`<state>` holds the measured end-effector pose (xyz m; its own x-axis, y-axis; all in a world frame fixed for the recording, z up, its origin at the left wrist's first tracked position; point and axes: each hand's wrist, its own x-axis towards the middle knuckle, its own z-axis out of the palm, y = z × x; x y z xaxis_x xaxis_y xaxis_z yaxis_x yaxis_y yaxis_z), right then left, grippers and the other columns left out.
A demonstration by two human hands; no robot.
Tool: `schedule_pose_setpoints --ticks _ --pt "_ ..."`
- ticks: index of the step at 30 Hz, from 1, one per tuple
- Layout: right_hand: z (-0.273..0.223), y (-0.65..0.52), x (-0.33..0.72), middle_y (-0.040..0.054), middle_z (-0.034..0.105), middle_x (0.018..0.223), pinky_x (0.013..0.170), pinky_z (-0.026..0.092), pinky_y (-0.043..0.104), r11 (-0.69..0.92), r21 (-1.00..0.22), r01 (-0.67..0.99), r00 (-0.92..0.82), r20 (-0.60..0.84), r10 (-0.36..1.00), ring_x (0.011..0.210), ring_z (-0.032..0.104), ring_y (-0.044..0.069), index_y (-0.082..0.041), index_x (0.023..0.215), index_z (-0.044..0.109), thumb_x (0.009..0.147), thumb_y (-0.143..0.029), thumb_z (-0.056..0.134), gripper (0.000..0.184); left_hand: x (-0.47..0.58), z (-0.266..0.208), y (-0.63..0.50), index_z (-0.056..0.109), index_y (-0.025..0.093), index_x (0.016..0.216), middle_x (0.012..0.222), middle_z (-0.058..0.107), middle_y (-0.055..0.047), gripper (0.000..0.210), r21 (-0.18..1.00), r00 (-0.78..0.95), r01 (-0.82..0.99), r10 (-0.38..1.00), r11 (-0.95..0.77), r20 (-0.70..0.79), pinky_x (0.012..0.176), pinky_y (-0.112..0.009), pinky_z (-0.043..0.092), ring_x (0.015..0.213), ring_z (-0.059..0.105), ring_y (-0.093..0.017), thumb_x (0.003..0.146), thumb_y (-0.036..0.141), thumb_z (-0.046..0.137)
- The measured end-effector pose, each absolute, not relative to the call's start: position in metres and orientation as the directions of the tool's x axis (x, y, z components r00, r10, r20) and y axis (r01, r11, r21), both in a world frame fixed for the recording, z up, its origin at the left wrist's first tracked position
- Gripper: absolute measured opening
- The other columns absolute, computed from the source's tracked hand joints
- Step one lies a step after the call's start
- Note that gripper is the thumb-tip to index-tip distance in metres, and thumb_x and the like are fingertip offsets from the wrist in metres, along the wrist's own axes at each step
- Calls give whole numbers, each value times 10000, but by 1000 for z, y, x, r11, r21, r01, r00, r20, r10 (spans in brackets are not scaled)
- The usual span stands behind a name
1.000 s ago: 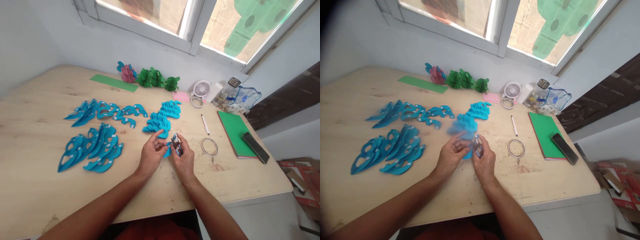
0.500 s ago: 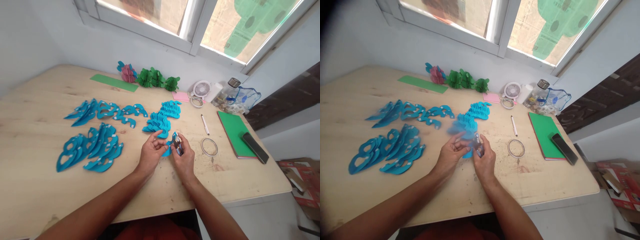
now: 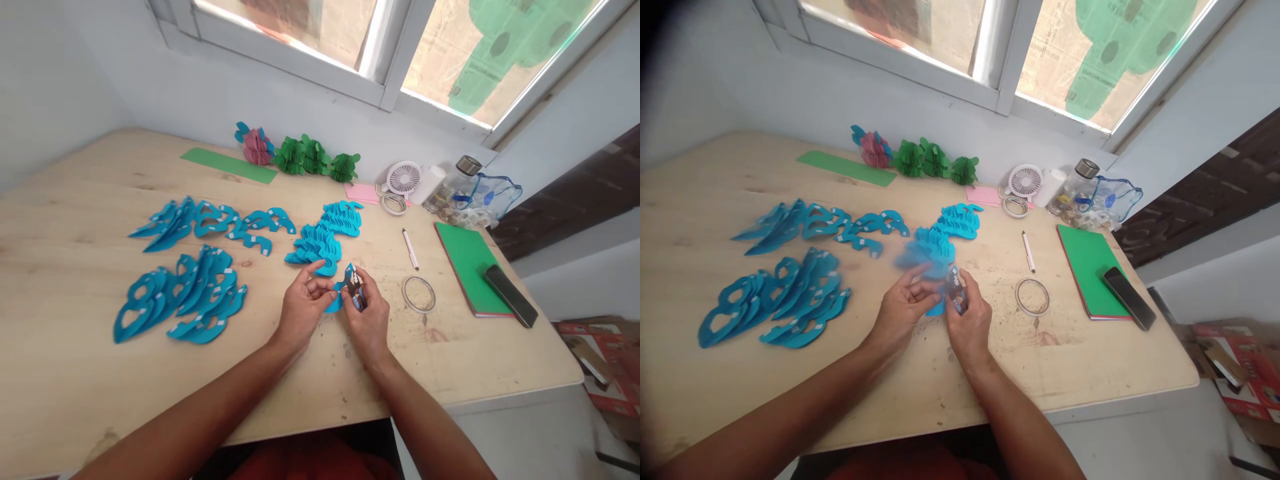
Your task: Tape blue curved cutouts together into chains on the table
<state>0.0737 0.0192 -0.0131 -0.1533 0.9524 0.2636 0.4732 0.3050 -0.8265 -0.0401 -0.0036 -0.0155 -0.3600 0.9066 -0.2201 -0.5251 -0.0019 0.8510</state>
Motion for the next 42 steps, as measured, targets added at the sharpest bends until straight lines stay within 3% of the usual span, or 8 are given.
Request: schedule_pose_setpoints --ticks 9,19,42 --pt "-14 18 72 45 706 897 660 526 245 345 -778 525 -173 299 938 718 646 159 -177 1175 584 781 -255 563 402 -39 -21 -4 509 165 1197 814 595 10 635 932 -434 -360 892 -40 -129 650 -219 487 657 603 -95 592 146 701" --pt "-13 16 71 27 719 929 665 531 239 386 -760 523 -228 311 923 697 663 155 -209 1151 596 764 -182 541 391 -40 -23 -6 524 193 1218 921 610 -29 589 987 -471 -159 881 -34 -46 709 -258 519 727 649 -133 647 150 661" --pt "-14 15 73 29 716 990 722 546 251 363 -798 481 -219 291 931 766 687 164 -207 1170 581 742 -150 528 435 -43 -23 -5 646 175 1040 982 651 -73 400 978 -467 -204 883 -51 -51 758 -305 543 895 642 -205 640 162 674"
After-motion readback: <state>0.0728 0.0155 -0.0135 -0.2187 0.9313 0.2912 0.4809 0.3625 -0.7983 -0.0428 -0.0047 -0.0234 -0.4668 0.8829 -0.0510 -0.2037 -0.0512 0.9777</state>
